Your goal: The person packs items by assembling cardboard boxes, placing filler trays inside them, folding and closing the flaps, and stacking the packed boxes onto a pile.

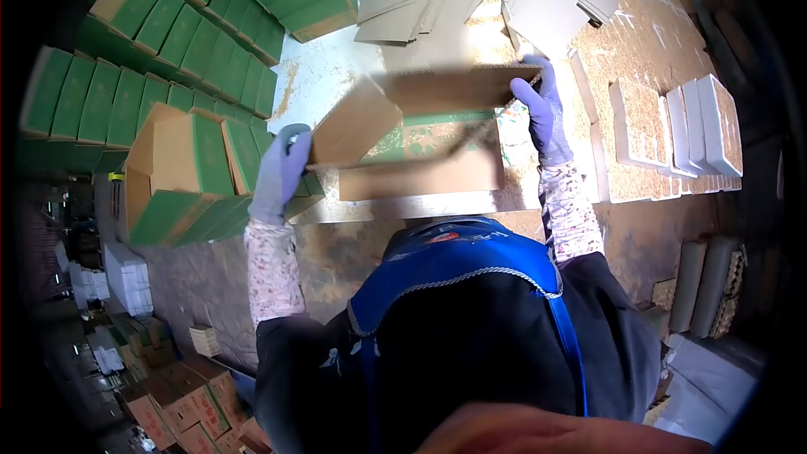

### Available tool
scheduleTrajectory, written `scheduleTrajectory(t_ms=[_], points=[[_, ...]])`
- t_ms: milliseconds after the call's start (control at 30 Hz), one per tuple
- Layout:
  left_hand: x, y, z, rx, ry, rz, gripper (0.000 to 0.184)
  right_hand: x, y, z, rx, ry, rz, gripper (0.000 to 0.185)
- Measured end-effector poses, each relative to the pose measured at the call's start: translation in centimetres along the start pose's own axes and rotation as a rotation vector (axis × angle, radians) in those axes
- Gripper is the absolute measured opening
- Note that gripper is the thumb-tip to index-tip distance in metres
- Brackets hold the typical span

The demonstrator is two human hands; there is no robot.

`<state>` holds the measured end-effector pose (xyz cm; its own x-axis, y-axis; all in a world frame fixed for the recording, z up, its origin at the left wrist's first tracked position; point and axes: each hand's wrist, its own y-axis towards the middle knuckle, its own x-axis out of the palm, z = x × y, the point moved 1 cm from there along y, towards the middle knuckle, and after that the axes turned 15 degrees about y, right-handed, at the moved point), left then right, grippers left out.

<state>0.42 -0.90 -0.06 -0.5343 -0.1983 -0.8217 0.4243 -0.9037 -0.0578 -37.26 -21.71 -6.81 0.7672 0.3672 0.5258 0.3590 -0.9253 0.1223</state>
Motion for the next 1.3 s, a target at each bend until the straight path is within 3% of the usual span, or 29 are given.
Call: scheduleTrajectory(t_ms=[33, 67, 100, 133, 167, 200, 233, 267, 300, 333, 400, 500, 533, 567, 633, 700, 733, 767, 800, 867, 933, 1000, 1033, 1067, 1100, 1133, 1200, 1233, 1300], points=[[-0.3, -0.7, 3.0, 0.153, 0.142, 0.046, 0.028, 1.8, 0.1, 0.6, -0.095, 0.052, 0.014, 0.085], [0.1, -1.3, 6.5, 0.073, 0.249, -0.093, 0.027, 3.8, 0.9, 2.8, -0.193, -0.177, 0.076, 0.084], [5.0, -0.4, 6.0, 0.163, 0.194, -0.240, 0.030, 4.4, 1.1, 4.9, -0.299, -0.606, -0.011, 0.085], [8.3, 2.2, 4.3, 0.330, 0.415, -0.238, 0.030, 5.2, 1.3, 6.4, -0.455, -1.019, -0.051, 0.087], [10.6, 3.4, 3.3, 0.449, 0.174, -0.580, 0.036, 7.1, 1.5, 7.7, -0.583, -1.448, -0.093, 0.089], [12.5, 4.4, 2.2, 0.639, 0.426, -0.773, 0.047, 7.7, 1.4, 8.1, -0.586, -1.438, -0.082, 0.089], [10.2, 1.1, 4.8, 0.595, 0.399, -0.760, 0.054, 7.6, 1.1, 7.9, -0.595, -1.426, -0.096, 0.086], [9.1, -1.4, 5.8, 0.887, 0.581, -0.359, 0.052, 7.5, 1.3, 7.7, -0.621, -1.404, -0.103, 0.083], [9.0, -1.9, 6.0, 1.039, 0.653, -0.169, 0.052, 6.2, 0.7, 7.4, -0.766, -1.300, -0.181, 0.068], [8.8, -2.4, 6.2, 1.161, 0.727, 0.056, 0.051, 2.7, 0.2, 8.4, -0.422, -1.023, -0.319, 0.057], [9.6, -0.9, 6.0, 0.853, 0.458, 0.167, 0.055, -0.6, -0.4, 7.7, 0.138, -0.315, -0.284, 0.038], [13.2, 1.5, 2.0, 0.900, 0.436, 0.219, 0.045, 2.0, -0.9, 1.2, 0.084, -0.780, -0.667, 0.047], [12.8, 2.4, -1.6, 0.776, 0.330, 0.181, 0.042, 0.6, -1.5, 2.4, -0.067, -0.979, -0.859, 0.061], [12.4, 1.6, -2.2, 0.598, 0.252, 0.380, 0.040, -0.7, -3.2, 4.0, -0.207, -1.169, -1.053, 0.076], [11.5, -0.1, -3.4, 0.242, -0.027, 0.752, 0.036, -1.2, -4.8, 3.7, -0.187, -1.060, -1.025, 0.099], [15.6, 1.6, -9.3, 0.095, -0.271, 0.068, 0.044, -0.9, -3.9, 2.9, -0.296, -1.167, -1.043, 0.112], [18.7, 1.9, -11.0, 0.118, -0.214, -0.120, 0.049, -1.3, -3.1, 2.9, -0.338, -1.172, -1.070, 0.116], [20.5, 1.8, -11.5, 0.189, -0.135, -0.134, 0.054, -1.6, -2.4, 2.9, -0.382, -1.177, -1.087, 0.120], [20.3, 2.0, -11.1, 0.227, -0.106, -0.109, 0.059, -1.7, -1.9, 2.4, -0.374, -1.113, -1.033, 0.121], [16.8, 1.5, -9.9, 0.219, -0.143, -0.069, 0.069, -1.6, -0.7, 1.9, -0.196, -0.875, -0.663, 0.111], [12.8, 1.3, -7.0, 0.059, -0.422, -0.045, 0.071, -2.6, 1.5, 2.2, 0.106, -0.537, -0.305, 0.100], [9.7, 1.3, -5.0, -0.286, -0.966, 0.025, 0.074, -4.8, 4.8, 5.4, 0.213, -0.271, -0.046, 0.087], [9.4, 1.1, -2.1, -0.007, -0.914, 0.045, 0.068, -5.4, 5.8, 8.0, 0.135, -0.159, 0.072, 0.082], [8.1, 0.0, 2.8, 0.096, -0.635, 0.046, 0.064, -4.3, 4.6, 6.6, 0.333, -0.139, 0.135, 0.079], [7.2, -0.5, 6.7, 0.204, -0.356, 0.048, 0.061, -1.4, 2.6, 2.6, 0.355, -0.137, 0.209, 0.073], [7.4, -0.3, 7.6, 0.206, -0.343, 0.036, 0.061, -2.3, 2.0, 5.0, 0.328, -0.169, 0.259, 0.073], [8.3, -0.1, 8.5, -0.042, -0.452, 0.045, 0.055, -4.8, 1.2, 11.0, 0.306, -0.207, 0.308, 0.074], [9.4, 0.2, 7.1, -0.048, -0.448, 0.037, 0.055, -5.8, 0.7, 13.4, 0.414, -0.216, 0.355, 0.073], [11.6, 1.4, 2.7, -0.031, -0.154, -0.068, 0.050, -6.6, -0.4, 15.1, 0.526, -0.207, 0.409, 0.072]])
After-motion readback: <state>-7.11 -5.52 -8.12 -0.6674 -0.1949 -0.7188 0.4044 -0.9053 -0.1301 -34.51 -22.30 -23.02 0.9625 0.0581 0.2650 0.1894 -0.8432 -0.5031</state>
